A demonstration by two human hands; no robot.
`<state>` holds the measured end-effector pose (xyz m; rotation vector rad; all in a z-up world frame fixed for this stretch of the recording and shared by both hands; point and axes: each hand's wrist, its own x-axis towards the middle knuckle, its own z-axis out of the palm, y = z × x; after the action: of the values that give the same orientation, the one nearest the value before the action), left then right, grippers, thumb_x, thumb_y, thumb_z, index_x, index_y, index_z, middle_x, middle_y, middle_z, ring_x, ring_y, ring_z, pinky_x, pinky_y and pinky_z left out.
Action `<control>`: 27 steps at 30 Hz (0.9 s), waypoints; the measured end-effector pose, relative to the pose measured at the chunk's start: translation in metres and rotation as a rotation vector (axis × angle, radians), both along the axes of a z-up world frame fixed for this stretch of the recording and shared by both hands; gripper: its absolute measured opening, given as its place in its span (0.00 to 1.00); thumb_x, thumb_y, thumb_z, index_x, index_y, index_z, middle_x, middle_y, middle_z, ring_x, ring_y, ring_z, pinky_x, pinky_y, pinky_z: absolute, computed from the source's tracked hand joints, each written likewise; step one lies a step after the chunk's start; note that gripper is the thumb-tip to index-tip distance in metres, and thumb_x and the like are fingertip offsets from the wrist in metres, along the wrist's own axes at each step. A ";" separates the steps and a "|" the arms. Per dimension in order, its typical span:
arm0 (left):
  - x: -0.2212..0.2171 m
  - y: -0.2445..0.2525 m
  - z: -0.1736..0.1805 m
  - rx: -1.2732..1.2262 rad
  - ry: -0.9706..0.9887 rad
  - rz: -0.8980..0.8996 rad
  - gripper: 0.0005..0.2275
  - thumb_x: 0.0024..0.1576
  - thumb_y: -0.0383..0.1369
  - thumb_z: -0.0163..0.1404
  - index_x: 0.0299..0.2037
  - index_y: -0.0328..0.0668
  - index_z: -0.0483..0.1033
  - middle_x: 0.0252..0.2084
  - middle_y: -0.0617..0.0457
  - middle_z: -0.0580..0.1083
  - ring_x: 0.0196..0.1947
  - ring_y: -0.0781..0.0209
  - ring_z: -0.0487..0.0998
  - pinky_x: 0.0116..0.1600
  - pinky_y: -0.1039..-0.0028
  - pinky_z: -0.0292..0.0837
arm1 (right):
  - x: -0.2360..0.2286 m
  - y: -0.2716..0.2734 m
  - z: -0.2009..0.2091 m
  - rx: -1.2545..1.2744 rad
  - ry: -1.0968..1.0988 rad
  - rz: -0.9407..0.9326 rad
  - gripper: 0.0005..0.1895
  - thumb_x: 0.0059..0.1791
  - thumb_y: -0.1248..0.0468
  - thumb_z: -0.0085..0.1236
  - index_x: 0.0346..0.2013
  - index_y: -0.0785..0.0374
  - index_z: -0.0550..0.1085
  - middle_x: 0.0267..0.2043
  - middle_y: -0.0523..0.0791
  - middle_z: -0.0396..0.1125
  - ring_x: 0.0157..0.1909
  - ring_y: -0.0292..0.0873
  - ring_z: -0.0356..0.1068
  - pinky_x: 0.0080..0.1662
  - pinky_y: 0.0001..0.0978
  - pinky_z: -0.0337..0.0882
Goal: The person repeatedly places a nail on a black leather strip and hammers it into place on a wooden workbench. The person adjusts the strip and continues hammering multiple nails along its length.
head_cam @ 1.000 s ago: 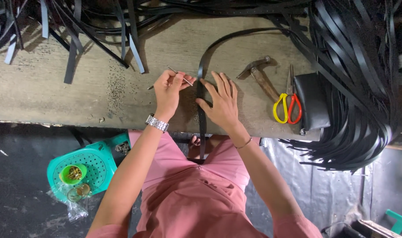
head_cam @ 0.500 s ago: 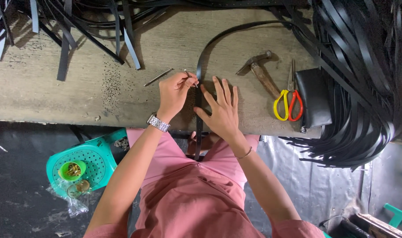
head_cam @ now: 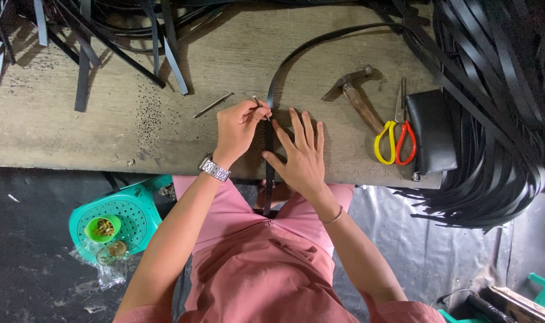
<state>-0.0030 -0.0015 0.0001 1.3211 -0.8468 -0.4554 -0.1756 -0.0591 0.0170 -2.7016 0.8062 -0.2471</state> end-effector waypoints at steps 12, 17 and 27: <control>0.001 -0.005 -0.007 0.044 -0.232 0.041 0.04 0.62 0.24 0.56 0.36 0.33 0.83 0.29 0.45 0.81 0.29 0.56 0.85 0.34 0.74 0.81 | 0.001 0.000 0.004 0.010 -0.013 -0.002 0.35 0.53 0.36 0.49 0.69 0.49 0.67 0.77 0.51 0.47 0.80 0.56 0.37 0.73 0.61 0.30; 0.000 -0.005 -0.006 0.003 -0.402 0.097 0.03 0.59 0.21 0.58 0.35 0.38 0.82 0.27 0.51 0.80 0.28 0.54 0.83 0.36 0.71 0.79 | 0.001 -0.001 0.005 0.003 -0.019 -0.001 0.35 0.53 0.36 0.49 0.70 0.49 0.65 0.78 0.50 0.46 0.80 0.55 0.37 0.73 0.62 0.31; -0.006 -0.005 -0.016 0.017 -0.564 0.067 0.05 0.59 0.17 0.55 0.35 0.36 0.79 0.27 0.48 0.76 0.28 0.49 0.80 0.38 0.72 0.77 | -0.027 -0.059 -0.007 -0.345 -0.211 -0.339 0.28 0.58 0.46 0.45 0.67 0.59 0.64 0.71 0.52 0.55 0.74 0.54 0.48 0.71 0.55 0.44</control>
<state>-0.0086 -0.0066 -0.0155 1.5145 -1.2576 -0.0272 -0.2029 -0.1182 0.0099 -2.7600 1.2493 -0.8005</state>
